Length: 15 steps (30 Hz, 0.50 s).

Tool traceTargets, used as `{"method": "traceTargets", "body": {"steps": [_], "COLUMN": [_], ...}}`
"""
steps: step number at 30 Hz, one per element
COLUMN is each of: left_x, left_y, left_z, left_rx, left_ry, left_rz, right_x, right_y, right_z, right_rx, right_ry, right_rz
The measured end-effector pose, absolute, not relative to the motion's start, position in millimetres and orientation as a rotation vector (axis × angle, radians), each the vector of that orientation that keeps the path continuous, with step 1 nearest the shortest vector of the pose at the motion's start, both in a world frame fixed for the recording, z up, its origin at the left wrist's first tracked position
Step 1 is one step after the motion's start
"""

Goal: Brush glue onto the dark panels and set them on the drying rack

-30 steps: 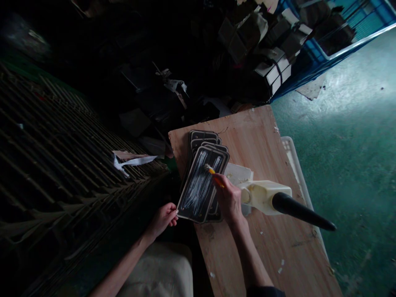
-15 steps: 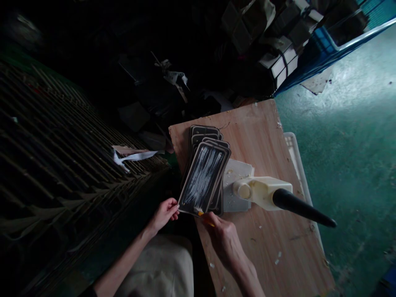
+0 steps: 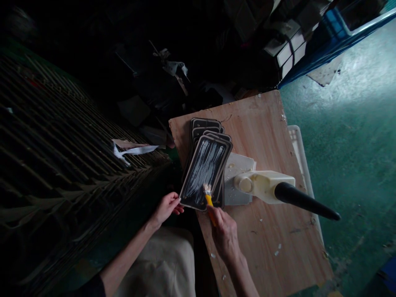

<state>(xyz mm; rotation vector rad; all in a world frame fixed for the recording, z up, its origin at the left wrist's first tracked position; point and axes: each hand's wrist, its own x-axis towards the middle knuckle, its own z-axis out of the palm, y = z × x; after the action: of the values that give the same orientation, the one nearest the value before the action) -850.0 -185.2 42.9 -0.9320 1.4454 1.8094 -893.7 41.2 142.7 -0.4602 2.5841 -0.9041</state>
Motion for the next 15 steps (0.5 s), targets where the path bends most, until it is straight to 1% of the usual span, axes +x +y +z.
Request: {"method": "traceTargets", "body": {"steps": [4,7,12,15], "left_x": [-851,-851,-849,-847], "left_y": [-184,-184,-185,-186], "left_z": [47,50,48,45], "left_rx": [-0.951,-0.940,-0.894,-0.881], "left_ry": [1.426,1.441,1.494,1.524], "left_rz": [1.821,1.822,1.814,1.803], "right_x": [-847,-841,-874,-906], "right_y": [34,19,2,11], "right_z": [157,164,159,145], "right_rx": [-0.358,-0.339,-0.375,-0.275], "right_ry": [2.433,2.337,2.264,2.340], "right_rz": [-0.952,-1.019,-1.157,-1.206]}}
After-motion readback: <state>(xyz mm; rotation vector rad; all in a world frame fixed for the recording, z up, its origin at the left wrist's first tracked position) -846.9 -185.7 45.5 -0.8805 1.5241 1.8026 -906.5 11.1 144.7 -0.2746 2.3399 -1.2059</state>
